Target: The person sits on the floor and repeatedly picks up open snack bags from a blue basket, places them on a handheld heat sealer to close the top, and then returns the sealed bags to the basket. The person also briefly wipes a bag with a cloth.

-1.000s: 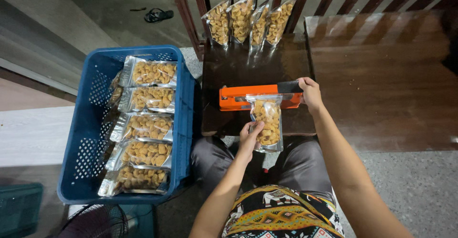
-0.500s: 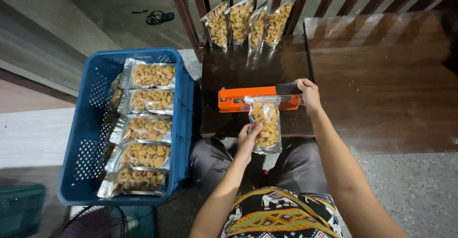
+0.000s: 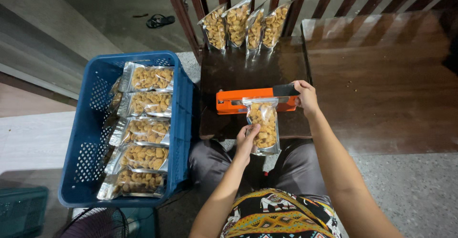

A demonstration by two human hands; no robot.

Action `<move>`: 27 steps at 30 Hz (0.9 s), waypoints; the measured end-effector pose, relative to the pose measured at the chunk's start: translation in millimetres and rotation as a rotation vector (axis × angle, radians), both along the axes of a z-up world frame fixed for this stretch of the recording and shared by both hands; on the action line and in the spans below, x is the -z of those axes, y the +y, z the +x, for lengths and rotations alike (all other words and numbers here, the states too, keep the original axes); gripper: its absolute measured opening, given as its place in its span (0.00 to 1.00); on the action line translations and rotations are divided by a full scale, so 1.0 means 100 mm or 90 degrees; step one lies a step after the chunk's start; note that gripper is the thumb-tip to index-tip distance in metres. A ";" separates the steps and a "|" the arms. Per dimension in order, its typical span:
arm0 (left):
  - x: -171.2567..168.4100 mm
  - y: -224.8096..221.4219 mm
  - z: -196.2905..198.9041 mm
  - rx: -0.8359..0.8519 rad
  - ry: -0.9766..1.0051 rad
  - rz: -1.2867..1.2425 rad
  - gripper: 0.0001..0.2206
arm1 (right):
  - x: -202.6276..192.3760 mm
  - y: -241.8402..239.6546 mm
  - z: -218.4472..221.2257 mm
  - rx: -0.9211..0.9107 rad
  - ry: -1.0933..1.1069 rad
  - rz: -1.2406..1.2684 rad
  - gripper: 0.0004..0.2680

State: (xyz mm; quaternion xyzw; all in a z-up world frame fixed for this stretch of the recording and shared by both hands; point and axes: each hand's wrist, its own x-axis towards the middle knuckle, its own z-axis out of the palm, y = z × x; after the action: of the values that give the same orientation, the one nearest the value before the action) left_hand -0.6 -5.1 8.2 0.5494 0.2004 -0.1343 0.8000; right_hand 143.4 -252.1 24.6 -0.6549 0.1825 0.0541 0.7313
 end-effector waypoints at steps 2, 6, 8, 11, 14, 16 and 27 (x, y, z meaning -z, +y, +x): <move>-0.02 0.00 0.00 0.004 0.016 0.010 0.24 | 0.00 0.00 0.00 -0.005 0.002 0.009 0.06; -0.04 0.01 -0.01 0.004 -0.019 -0.010 0.24 | 0.00 0.00 0.00 0.000 0.007 0.016 0.06; -0.04 0.01 -0.01 0.010 0.002 0.009 0.24 | 0.00 0.00 0.00 -0.004 0.007 0.009 0.06; -0.02 0.01 -0.02 0.007 0.011 0.009 0.24 | 0.00 0.00 -0.01 -0.010 0.003 0.010 0.07; 0.01 -0.01 -0.01 -0.006 -0.020 -0.009 0.24 | 0.00 0.01 0.00 0.007 0.023 0.007 0.06; 0.03 -0.02 0.01 -0.009 -0.017 -0.006 0.23 | 0.01 0.01 0.00 0.007 0.019 0.014 0.06; -0.08 0.01 0.01 0.007 0.067 0.020 0.22 | 0.08 -0.03 0.02 0.017 0.038 0.025 0.07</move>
State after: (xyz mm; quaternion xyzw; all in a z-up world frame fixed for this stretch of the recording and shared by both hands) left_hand 0.7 -4.3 16.2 0.5552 0.2414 -0.1645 0.7787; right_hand 145.7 -254.7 16.5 -0.6361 0.2121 0.0675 0.7388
